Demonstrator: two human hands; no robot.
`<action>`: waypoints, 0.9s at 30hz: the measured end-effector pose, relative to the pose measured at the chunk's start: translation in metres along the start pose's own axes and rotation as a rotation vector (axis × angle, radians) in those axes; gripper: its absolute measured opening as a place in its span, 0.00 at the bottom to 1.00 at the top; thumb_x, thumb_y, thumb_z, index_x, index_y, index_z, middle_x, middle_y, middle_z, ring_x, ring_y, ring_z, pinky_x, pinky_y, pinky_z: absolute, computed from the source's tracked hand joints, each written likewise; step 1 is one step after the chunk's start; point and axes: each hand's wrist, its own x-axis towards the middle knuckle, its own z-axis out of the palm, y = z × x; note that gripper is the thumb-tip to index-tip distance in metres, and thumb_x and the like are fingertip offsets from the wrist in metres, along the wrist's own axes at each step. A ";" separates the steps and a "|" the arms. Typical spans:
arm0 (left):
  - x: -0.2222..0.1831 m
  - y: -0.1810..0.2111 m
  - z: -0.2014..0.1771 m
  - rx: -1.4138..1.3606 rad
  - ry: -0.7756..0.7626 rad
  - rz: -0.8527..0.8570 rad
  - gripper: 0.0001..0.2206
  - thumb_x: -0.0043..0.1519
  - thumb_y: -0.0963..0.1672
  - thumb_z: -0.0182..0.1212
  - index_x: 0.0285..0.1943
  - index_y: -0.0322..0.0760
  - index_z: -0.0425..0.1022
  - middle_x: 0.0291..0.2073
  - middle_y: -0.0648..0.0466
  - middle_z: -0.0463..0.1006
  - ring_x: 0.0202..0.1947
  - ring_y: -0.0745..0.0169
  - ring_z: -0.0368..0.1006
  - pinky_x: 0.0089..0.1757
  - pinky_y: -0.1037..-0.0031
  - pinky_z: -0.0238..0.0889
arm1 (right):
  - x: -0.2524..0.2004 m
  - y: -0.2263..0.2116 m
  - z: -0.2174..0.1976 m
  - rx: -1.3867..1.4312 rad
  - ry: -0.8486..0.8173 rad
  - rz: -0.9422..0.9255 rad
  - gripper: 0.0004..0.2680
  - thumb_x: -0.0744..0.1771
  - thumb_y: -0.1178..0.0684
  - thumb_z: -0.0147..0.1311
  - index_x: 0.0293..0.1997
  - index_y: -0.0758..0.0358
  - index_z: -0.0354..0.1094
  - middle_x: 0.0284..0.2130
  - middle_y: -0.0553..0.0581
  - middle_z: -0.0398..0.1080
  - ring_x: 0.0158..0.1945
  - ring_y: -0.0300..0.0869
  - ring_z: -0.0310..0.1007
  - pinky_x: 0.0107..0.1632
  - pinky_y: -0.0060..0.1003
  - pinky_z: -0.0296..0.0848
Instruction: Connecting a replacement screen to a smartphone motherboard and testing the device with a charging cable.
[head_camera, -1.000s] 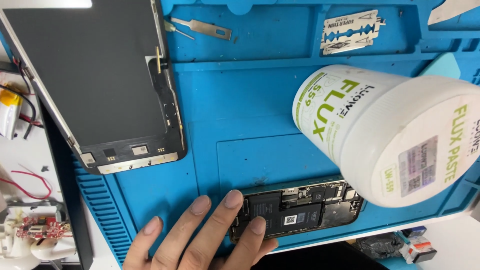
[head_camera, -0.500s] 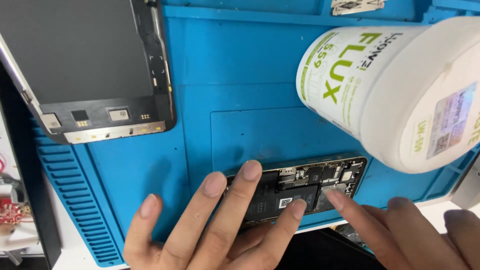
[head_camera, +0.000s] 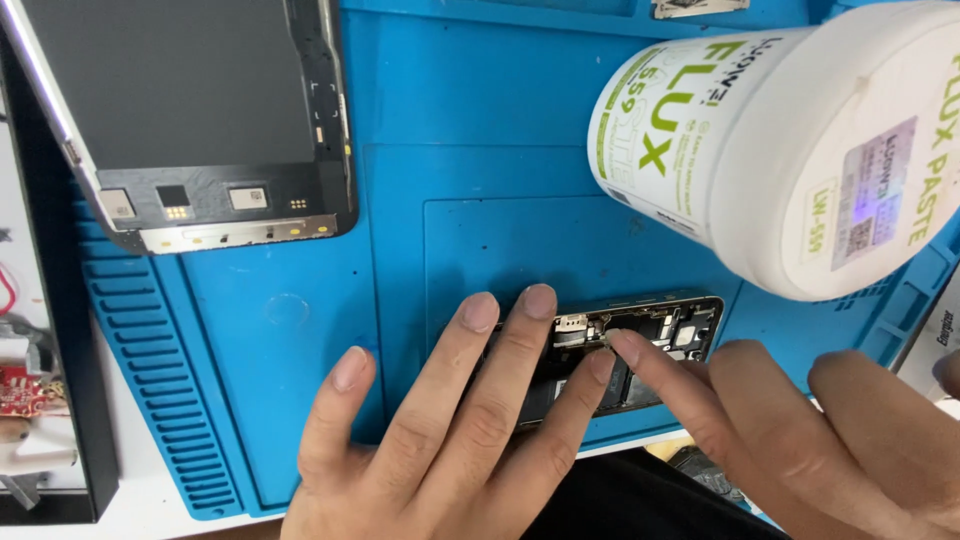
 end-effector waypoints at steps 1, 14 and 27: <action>0.000 0.000 -0.001 -0.015 -0.009 0.002 0.16 0.83 0.60 0.60 0.77 0.70 0.78 0.73 0.60 0.80 0.74 0.57 0.69 0.71 0.51 0.43 | -0.001 0.002 0.002 0.002 0.017 -0.039 0.29 0.72 0.36 0.44 0.86 0.51 0.63 0.50 0.70 0.73 0.22 0.49 0.59 0.38 0.57 0.65; 0.001 -0.002 -0.001 -0.016 0.006 -0.020 0.16 0.83 0.58 0.58 0.76 0.71 0.79 0.73 0.62 0.80 0.73 0.60 0.69 0.69 0.53 0.47 | 0.018 -0.004 -0.019 -0.010 -0.078 0.231 0.26 0.69 0.31 0.58 0.80 0.38 0.71 0.51 0.44 0.68 0.38 0.46 0.64 0.35 0.51 0.66; 0.001 -0.003 0.000 -0.025 0.057 -0.029 0.12 0.84 0.59 0.64 0.71 0.71 0.84 0.72 0.64 0.81 0.72 0.63 0.73 0.70 0.54 0.45 | 0.035 -0.011 -0.027 -0.124 0.084 0.012 0.13 0.76 0.45 0.63 0.57 0.68 0.81 0.31 0.53 0.70 0.26 0.45 0.62 0.28 0.45 0.56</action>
